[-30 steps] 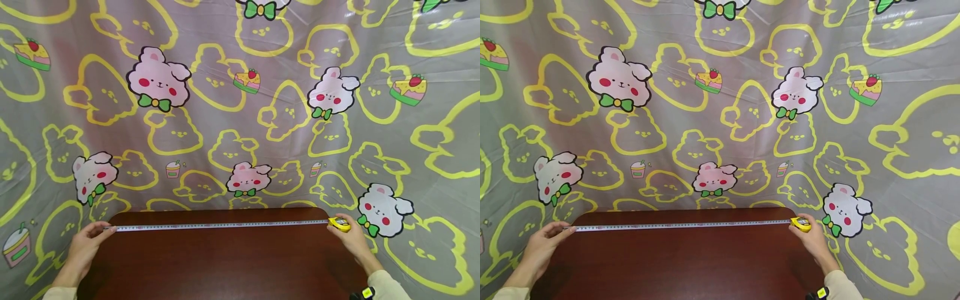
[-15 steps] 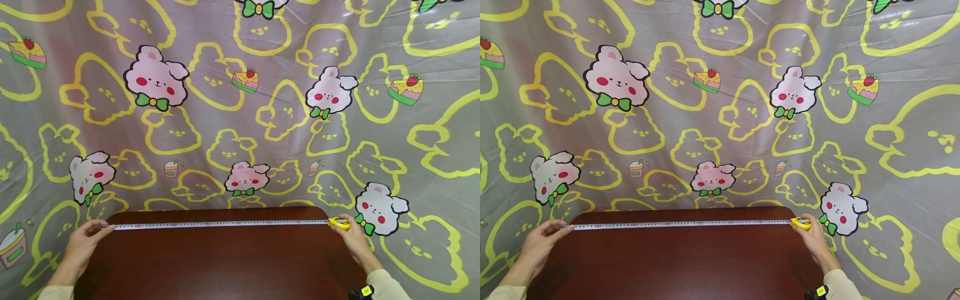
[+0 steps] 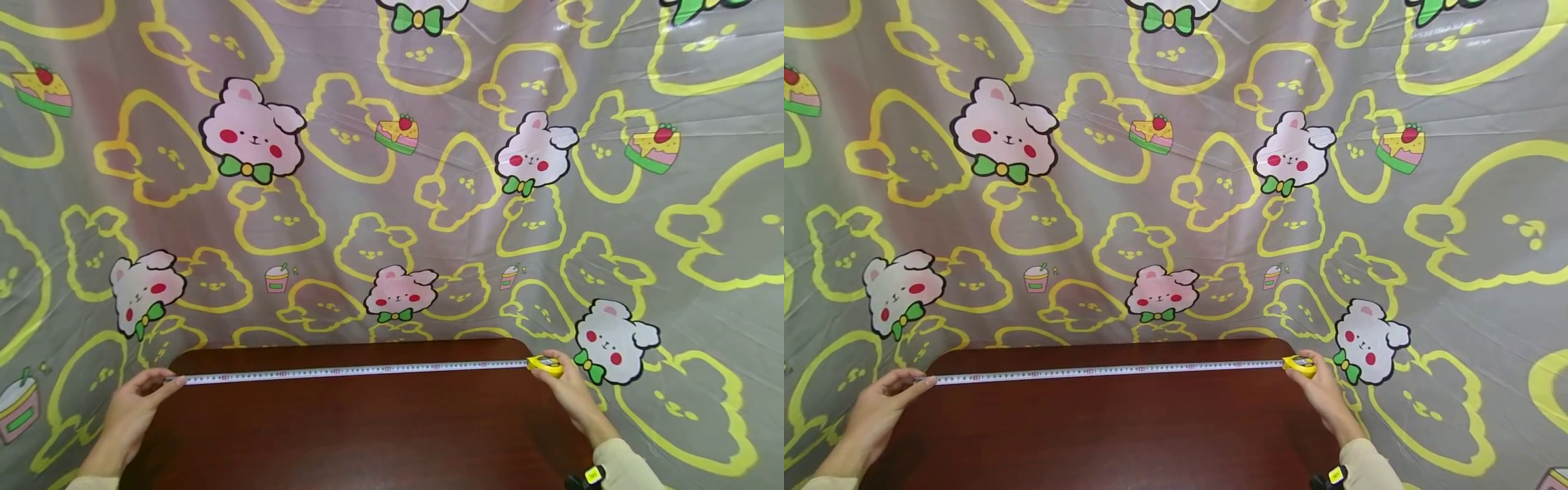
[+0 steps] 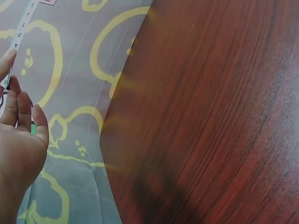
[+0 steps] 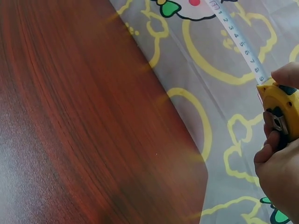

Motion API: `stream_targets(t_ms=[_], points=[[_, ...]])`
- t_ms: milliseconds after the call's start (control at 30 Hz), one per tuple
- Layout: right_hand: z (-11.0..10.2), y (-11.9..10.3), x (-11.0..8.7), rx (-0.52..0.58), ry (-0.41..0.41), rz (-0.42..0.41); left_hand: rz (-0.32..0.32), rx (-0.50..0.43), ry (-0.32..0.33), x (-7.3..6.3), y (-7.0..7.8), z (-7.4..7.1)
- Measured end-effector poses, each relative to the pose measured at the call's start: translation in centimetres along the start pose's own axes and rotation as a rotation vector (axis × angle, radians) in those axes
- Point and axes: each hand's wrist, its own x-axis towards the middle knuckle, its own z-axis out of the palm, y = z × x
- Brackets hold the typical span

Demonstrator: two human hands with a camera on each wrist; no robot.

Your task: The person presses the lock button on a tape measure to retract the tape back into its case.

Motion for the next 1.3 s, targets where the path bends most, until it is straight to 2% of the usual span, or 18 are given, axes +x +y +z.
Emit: stream_targets(t_ms=[233,500,900,1100,1300], points=[[0.7,-0.4,0.2,0.017,0.011,-0.038,-0.013,-0.019,0.016,-0.3,-0.3,0.0],[1.2,-0.2,0.1,0.030,-0.035,0.004,-0.062,0.007,0.005,-0.4,-0.4,-0.2],[2.6,-0.6,-0.2,0.070,-0.028,-0.015,-0.090,-0.003,0.021,-0.6,0.2,0.5],[3.0,-1.0,-0.3,0.095,-0.021,-0.035,-0.067,-0.009,0.006,-0.6,0.7,1.1],[3.4,-1.4,-0.4,0.057,-0.024,-0.036,-0.064,-0.009,0.010,-0.6,1.1,1.6]])
